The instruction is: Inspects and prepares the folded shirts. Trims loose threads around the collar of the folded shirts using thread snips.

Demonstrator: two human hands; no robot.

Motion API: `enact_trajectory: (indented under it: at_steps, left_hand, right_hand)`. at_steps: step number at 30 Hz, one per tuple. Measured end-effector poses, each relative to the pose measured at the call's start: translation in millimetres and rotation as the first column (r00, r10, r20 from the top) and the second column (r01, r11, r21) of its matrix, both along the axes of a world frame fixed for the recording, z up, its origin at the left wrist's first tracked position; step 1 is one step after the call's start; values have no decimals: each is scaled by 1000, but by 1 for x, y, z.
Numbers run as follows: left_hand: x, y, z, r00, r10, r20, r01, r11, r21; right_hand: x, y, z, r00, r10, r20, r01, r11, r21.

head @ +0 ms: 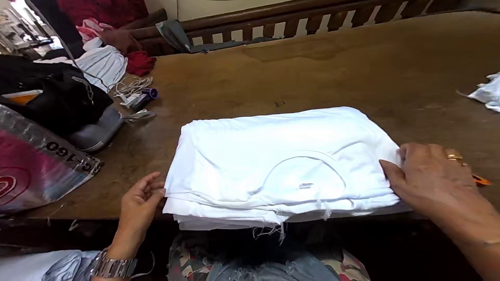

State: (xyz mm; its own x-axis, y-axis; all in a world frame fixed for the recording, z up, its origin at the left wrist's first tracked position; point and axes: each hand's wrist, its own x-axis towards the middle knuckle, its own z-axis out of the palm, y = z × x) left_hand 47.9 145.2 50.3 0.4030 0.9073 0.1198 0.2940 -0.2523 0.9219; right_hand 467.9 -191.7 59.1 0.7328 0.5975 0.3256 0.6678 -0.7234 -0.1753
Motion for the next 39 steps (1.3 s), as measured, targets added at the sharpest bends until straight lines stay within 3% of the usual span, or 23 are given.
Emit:
enact_trajectory:
  at_steps: [2, 5, 8, 10, 16, 22, 27, 32, 39]
  left_hand:
    - [-13, -5, 5, 994, -108, 6, 106, 984, 140]
    - [-15, -16, 16, 957, -289, -38, 291, 940, 180]
    - [-11, -20, 11, 918, -353, -178, 387, 895, 223]
    - [-8, -20, 4, 925, -292, -244, 362, 874, 324]
    - [-16, -18, -2, 955, -239, -175, 296, 809, 507]
    - [-33, -19, -4, 962, -261, -76, 271, 906, 325]
    - [-42, -24, 12, 960, -277, -28, 266, 885, 381]
    - [-31, -26, 27, 918, -198, -343, 374, 719, 586]
    - [16, -39, 28, 900, -71, -430, 376, 625, 684]
  right_hand:
    - [-39, 12, 22, 971, 237, 39, -240, 965, 105]
    - [-115, 57, 38, 795, 602, 65, -598, 764, 243]
    - [-173, 106, 23, 609, 785, 115, -793, 597, 126]
    - [-195, 128, 12, 583, 803, 124, -810, 586, 15]
    - [-199, 152, 12, 553, 820, 145, -816, 569, -105]
    - [-209, 150, 0, 575, 793, 203, -774, 607, -179]
    - [-206, 154, 8, 546, 824, 148, -806, 566, -173]
    - [-200, 168, 31, 505, 855, 118, -859, 511, -28]
    - [-197, 174, 48, 540, 838, 85, -841, 531, 102]
